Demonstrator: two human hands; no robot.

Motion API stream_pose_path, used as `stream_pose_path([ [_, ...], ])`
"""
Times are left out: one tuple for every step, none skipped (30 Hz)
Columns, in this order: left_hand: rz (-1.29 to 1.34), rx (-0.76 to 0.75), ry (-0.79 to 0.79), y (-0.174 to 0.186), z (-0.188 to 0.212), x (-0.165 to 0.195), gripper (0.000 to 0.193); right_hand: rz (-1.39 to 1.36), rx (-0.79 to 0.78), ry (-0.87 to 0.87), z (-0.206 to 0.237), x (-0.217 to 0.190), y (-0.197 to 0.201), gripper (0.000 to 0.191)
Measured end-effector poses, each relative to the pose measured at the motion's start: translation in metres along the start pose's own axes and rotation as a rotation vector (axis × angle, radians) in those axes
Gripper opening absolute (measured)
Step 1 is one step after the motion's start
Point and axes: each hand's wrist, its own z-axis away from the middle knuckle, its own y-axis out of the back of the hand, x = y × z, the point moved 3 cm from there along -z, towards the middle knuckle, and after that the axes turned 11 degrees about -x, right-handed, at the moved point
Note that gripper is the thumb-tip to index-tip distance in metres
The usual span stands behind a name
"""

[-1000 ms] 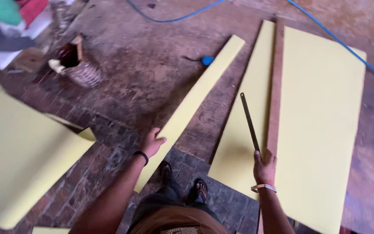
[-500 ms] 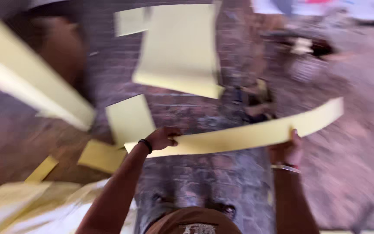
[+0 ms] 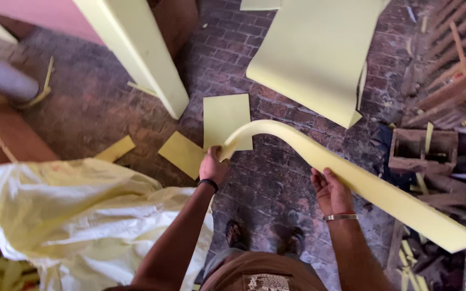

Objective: The person fits a long yellow foam strip along the top edge of a wooden furniture frame, pressing it into place. They measure the foam with a tape measure and steel ruler, cut a foam piece with a hand saw, press the foam onto the frame edge, and dip a small foam piece into a container of adhesive.

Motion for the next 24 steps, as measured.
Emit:
stream_pose_path([
  [-0.169,0.089,-0.036,0.0,0.001,0.002,0.059,0.015,-0.007,-0.008,-0.009,0.001,0.0,0.026],
  [-0.107,0.097,-0.029,-0.003,0.002,0.002,0.06,-0.013,-0.05,-0.038,-0.018,0.003,-0.002,0.026],
  [-0.044,0.113,-0.018,-0.006,0.004,0.002,0.061,-0.039,-0.099,-0.073,-0.029,0.006,-0.005,0.027],
  [0.017,0.139,-0.001,-0.008,0.006,0.003,0.063,-0.066,-0.154,-0.118,-0.04,0.011,-0.011,0.028],
  [0.205,0.002,0.127,-0.013,0.005,0.0,0.058,-0.04,-0.173,-0.154,-0.051,0.016,-0.019,0.028],
  [0.402,-0.128,0.242,-0.019,0.004,-0.001,0.054,-0.015,-0.197,-0.193,-0.062,0.025,-0.03,0.028],
  [0.574,-0.141,0.235,-0.02,0.005,0.001,0.052,0.011,-0.215,-0.227,-0.072,0.034,-0.044,0.029],
  [0.744,-0.156,0.218,-0.02,0.006,0.002,0.05,0.056,-0.247,-0.267,-0.081,0.043,-0.061,0.028],
  [0.75,-0.213,0.288,-0.017,0.005,0.0,0.047,0.1,-0.277,-0.305,-0.088,0.055,-0.08,0.028],
  [0.759,-0.278,0.355,-0.015,0.007,-0.003,0.046,0.144,-0.302,-0.336,-0.092,0.067,-0.1,0.027],
  [0.771,-0.353,0.419,-0.011,0.007,-0.006,0.047,0.124,-0.366,-0.396,-0.097,0.082,-0.125,0.028],
  [1.057,-0.39,0.389,-0.006,0.006,-0.007,0.048,0.107,-0.428,-0.455,-0.099,0.098,-0.149,0.028],
  [1.345,-0.418,0.338,0.001,0.005,-0.009,0.05,0.115,-0.485,-0.517,-0.1,0.114,-0.173,0.029],
  [1.627,-0.444,0.265,0.01,0.001,-0.011,0.053,0.12,-0.539,-0.577,-0.101,0.131,-0.196,0.03],
  [1.635,-0.259,0.277,0.022,-0.007,-0.021,0.044,0.142,-0.588,-0.617,-0.104,0.148,-0.218,0.03],
  [1.632,-0.084,0.293,0.036,-0.016,-0.032,0.034,0.16,-0.629,-0.653,-0.107,0.163,-0.239,0.031],
  [1.621,0.087,0.31,0.049,-0.028,-0.045,0.025,0.175,-0.666,-0.689,-0.115,0.178,-0.257,0.031],
  [1.607,0.195,0.326,0.064,-0.041,-0.059,0.022,0.2,-0.643,-0.697,-0.127,0.188,-0.273,0.031],
  [1.584,0.295,0.341,0.081,-0.057,-0.075,0.02,0.219,-0.616,-0.7,-0.141,0.197,-0.291,0.031],
  [1.559,0.391,0.356,0.097,-0.073,-0.092,0.018,0.237,-0.585,-0.701,-0.159,0.205,-0.307,0.033],
  [1.56,0.431,0.343,0.115,-0.089,-0.112,0.018,0.175,-0.567,-0.636,-0.182,0.208,-0.322,0.031],
  [1.563,0.47,0.328,0.136,-0.105,-0.133,0.019,0.117,-0.549,-0.568,-0.206,0.209,-0.336,0.029],
  [1.57,0.512,0.309,0.158,-0.121,-0.151,0.02,0.102,-0.495,-0.518,-0.231,0.209,-0.35,0.027],
  [1.563,0.533,0.32,0.179,-0.135,-0.169,0.021,0.088,-0.445,-0.47,-0.256,0.21,-0.365,0.025],
])
